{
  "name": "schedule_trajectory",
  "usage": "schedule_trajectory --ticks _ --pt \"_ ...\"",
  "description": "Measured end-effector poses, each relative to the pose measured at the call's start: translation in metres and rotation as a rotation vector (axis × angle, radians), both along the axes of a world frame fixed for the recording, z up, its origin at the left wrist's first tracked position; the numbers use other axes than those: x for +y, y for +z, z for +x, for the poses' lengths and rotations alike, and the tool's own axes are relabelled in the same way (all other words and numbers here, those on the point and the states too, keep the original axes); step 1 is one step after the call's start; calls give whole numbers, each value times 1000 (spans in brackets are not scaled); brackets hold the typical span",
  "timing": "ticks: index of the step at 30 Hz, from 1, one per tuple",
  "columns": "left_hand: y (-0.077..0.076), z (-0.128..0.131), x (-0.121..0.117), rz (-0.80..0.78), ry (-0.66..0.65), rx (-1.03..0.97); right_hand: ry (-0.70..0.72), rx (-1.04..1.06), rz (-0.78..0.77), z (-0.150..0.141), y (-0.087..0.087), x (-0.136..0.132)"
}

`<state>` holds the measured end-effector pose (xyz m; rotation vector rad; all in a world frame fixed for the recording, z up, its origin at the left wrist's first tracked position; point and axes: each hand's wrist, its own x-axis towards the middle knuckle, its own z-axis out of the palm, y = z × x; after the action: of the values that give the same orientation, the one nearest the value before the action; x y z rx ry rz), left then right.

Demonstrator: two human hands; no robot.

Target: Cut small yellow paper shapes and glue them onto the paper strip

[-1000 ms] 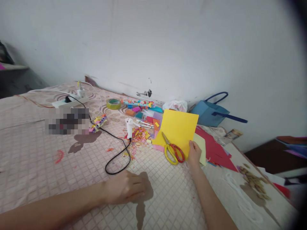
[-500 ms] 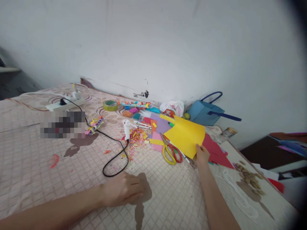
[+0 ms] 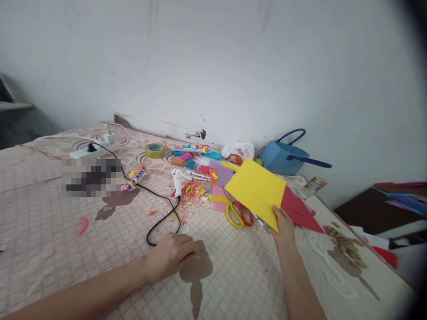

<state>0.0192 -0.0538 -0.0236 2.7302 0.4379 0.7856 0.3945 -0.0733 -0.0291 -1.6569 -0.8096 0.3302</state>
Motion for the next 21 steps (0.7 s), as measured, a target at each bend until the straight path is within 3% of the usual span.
schedule_trajectory --ticks 3,8,10,14,18,21 --pt "3 -4 -4 65 110 -98 -9 204 7 -29 -3 -18" --pt "9 -12 -26 218 297 -176 143 515 -84 -83 -2 -67" --pt "9 -18 -35 226 270 -132 223 672 -157 -103 -1 -86" --pt "9 -33 -49 223 108 -37 296 741 -239 -132 1 -114" --pt "10 -46 -55 138 54 -15 378 692 -249 -144 -4 -123" --pt "9 -51 -57 -20 63 -28 429 535 -280 -140 -12 -125"
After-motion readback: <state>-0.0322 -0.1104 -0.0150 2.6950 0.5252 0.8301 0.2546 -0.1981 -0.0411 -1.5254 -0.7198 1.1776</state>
